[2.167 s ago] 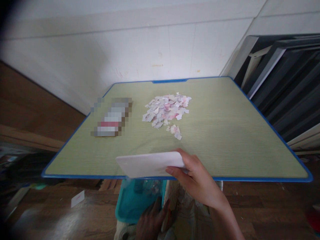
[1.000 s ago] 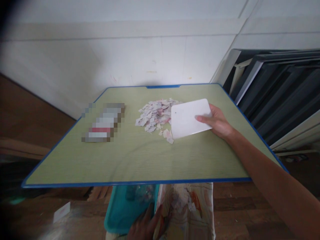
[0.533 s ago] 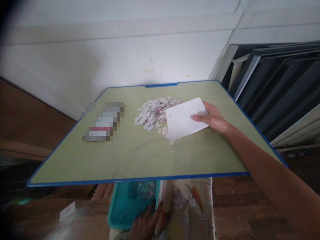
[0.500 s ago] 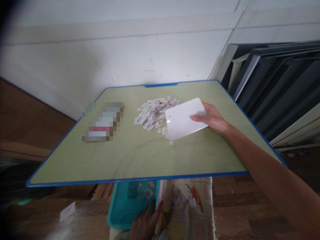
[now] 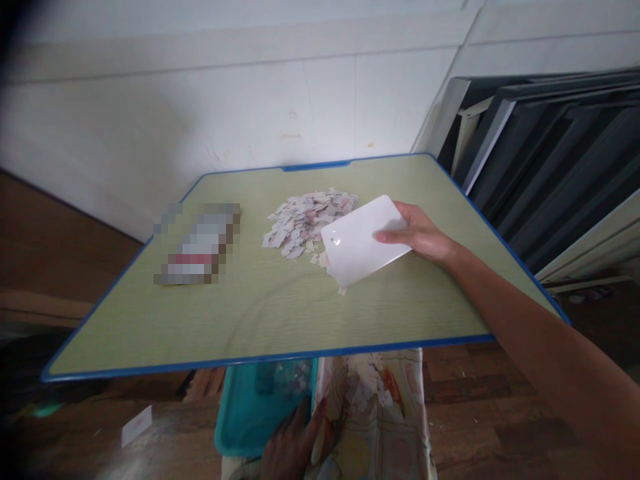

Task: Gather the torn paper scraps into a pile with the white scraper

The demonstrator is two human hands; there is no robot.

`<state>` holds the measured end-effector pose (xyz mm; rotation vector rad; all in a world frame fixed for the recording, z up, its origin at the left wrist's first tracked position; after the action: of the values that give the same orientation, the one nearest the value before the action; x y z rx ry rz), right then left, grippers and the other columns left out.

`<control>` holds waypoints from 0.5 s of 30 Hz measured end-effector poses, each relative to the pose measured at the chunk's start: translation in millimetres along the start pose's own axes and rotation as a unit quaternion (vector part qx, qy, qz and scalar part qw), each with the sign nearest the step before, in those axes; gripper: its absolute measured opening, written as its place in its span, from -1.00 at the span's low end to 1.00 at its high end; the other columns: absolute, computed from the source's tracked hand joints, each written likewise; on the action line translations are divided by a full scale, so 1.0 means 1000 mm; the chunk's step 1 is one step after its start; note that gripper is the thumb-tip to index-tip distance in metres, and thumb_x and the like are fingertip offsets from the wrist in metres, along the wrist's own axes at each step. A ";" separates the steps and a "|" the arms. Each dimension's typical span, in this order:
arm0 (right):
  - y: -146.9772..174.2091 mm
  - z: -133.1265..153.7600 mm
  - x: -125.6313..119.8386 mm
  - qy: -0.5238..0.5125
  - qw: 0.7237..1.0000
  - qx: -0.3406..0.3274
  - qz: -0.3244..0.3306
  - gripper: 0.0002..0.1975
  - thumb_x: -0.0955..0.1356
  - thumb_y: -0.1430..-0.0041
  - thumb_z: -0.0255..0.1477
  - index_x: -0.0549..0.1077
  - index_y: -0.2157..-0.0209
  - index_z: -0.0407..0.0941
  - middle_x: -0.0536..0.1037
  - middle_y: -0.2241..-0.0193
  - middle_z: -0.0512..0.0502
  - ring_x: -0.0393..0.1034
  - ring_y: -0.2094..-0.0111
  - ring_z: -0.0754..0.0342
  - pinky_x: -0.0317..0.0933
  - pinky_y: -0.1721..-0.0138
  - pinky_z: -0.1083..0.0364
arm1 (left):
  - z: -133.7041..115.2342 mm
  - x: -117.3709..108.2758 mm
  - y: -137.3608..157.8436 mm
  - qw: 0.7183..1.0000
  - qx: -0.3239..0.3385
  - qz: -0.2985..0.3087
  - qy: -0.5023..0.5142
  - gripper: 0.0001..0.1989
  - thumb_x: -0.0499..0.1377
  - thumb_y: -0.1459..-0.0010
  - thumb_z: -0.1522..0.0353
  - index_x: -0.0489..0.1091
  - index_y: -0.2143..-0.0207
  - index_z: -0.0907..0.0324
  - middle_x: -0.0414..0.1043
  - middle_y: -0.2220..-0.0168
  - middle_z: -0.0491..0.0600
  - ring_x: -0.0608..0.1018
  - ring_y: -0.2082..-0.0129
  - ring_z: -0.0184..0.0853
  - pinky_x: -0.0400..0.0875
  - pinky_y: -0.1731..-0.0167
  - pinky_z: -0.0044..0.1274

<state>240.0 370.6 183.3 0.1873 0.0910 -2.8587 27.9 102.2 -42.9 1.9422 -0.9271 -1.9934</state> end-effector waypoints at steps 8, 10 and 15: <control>0.008 0.004 0.016 0.035 0.997 0.028 0.071 -0.62 0.45 0.25 -0.44 0.40 0.28 -0.13 0.49 0.41 0.02 0.37 0.49 0.17 0.22 0.50 0.22 | -0.001 -0.008 0.003 1.000 0.000 -0.008 -0.001 -0.32 0.01 0.03 0.50 -0.18 -0.11 -0.09 0.15 -0.09 0.14 0.38 0.09 -0.19 0.34 0.21 -0.41; 0.013 0.005 0.026 0.037 0.993 0.034 0.109 -0.63 0.44 0.24 -0.46 0.40 0.28 -0.13 0.49 0.42 0.03 0.37 0.48 0.18 0.22 0.50 0.24 | -0.002 -0.008 0.003 1.000 0.002 -0.008 0.001 -0.34 0.00 0.01 0.49 -0.17 -0.11 -0.08 0.15 -0.08 0.16 0.39 0.11 -0.18 0.35 0.23 -0.41; 0.023 0.004 0.048 0.035 0.979 0.040 0.197 -0.64 0.43 0.21 -0.47 0.39 0.26 -0.15 0.50 0.40 0.02 0.39 0.44 0.17 0.23 0.51 0.27 | -0.001 0.000 0.002 1.000 0.007 -0.010 0.005 -0.32 0.04 0.02 0.43 -0.22 -0.12 -0.09 0.14 -0.09 0.16 0.39 0.10 -0.15 0.35 0.23 -0.37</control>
<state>200.2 335.3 179.6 0.2875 -0.0441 -2.4626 28.1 100.5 -41.5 1.9743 -0.9246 -1.9912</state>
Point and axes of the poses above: each hand's wrist, its own y-axis away from the middle knuckle, its own x-axis out of the palm, z = x × y, the point moved 10 cm from there along -y, towards the middle knuckle
